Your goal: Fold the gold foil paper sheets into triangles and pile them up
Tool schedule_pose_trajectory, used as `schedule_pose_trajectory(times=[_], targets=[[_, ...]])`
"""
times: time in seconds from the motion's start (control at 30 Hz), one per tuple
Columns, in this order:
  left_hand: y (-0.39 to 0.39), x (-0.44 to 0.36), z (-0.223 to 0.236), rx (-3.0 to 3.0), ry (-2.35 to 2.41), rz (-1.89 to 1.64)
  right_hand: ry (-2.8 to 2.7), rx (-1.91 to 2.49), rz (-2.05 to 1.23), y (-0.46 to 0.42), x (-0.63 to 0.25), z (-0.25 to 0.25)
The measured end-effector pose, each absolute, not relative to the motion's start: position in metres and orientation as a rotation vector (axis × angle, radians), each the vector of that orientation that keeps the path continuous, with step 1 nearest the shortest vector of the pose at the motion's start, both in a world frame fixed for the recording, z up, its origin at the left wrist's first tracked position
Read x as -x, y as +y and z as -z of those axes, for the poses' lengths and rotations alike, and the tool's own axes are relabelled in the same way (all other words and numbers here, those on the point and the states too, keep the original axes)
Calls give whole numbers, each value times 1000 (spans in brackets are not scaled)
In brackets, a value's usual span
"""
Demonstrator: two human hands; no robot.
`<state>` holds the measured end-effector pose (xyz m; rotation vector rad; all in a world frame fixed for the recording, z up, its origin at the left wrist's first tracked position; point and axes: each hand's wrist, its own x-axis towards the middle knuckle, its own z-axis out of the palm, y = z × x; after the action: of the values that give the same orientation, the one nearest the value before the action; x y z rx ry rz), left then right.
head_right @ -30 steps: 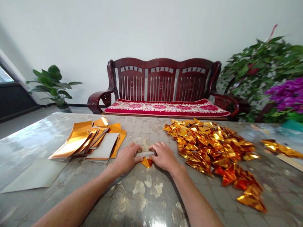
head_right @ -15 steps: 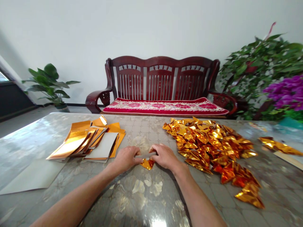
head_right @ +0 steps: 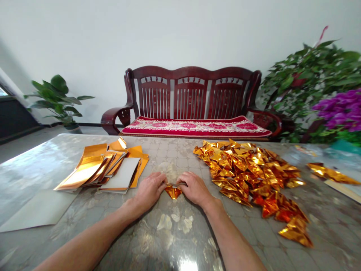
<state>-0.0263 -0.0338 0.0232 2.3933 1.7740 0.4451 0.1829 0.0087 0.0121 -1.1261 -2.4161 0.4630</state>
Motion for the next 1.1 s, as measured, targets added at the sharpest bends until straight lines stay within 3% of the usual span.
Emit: schedule_pose_trajectory(times=[0.6,0.87,1.1], targets=[[-50,28,-18,-2817,1686,-313,-2548,852,-206,6,-190,-14],[-65,17,-23,-2847,1712,-78,-2557,808,-236,5,-191,-13],[-71,12,-24,-2880,1713,-116,-2496,864,-329,5,-192,-12]])
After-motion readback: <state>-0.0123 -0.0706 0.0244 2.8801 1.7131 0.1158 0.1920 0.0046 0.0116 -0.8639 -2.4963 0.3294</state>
